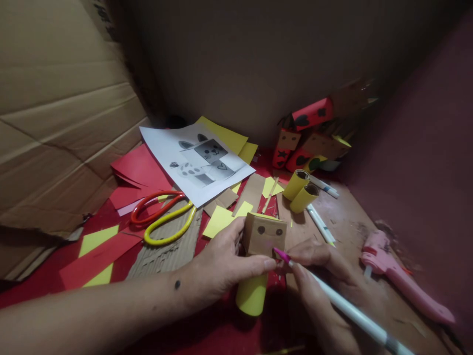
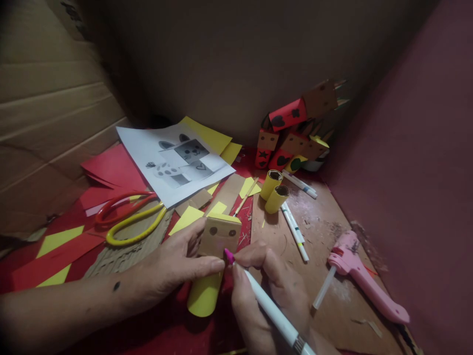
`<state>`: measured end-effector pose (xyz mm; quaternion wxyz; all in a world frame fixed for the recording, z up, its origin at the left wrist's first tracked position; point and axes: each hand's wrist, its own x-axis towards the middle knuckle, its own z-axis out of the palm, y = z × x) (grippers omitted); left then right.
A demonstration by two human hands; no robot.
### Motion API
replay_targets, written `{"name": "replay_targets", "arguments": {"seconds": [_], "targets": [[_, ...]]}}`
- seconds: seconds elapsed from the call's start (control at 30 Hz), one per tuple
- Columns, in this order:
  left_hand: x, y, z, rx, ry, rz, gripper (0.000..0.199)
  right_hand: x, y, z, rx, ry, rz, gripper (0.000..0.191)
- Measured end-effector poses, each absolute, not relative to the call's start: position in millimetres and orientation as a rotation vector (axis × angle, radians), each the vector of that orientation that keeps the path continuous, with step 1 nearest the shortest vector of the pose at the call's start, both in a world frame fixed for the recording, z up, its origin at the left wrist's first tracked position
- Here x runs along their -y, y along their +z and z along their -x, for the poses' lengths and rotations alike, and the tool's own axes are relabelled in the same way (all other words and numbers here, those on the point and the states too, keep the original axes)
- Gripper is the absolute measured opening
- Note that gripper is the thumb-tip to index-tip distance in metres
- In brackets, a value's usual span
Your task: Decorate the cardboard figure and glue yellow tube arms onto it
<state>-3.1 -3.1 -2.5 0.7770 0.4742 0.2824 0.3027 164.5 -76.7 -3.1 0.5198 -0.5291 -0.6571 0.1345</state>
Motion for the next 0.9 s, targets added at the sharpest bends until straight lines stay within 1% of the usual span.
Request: {"name": "replay_targets", "arguments": {"seconds": [0.17, 0.37, 0.9], "targets": [[3.2, -0.8, 3.5, -0.599, 0.648, -1.028, 0.053, 79.2, -3.9, -166.1, 1.559, 0.392, 1.222, 0.014], [3.8, -2.1, 2.9, -0.586, 0.658, -1.018, 0.051, 77.7, -6.9, -166.9, 1.578, 0.357, 1.255, 0.012], [2.9, -1.6, 2.2, -0.602, 0.65, -1.009, 0.052, 79.3, -6.7, -163.2, 1.571, 0.424, 1.264, 0.014]]}}
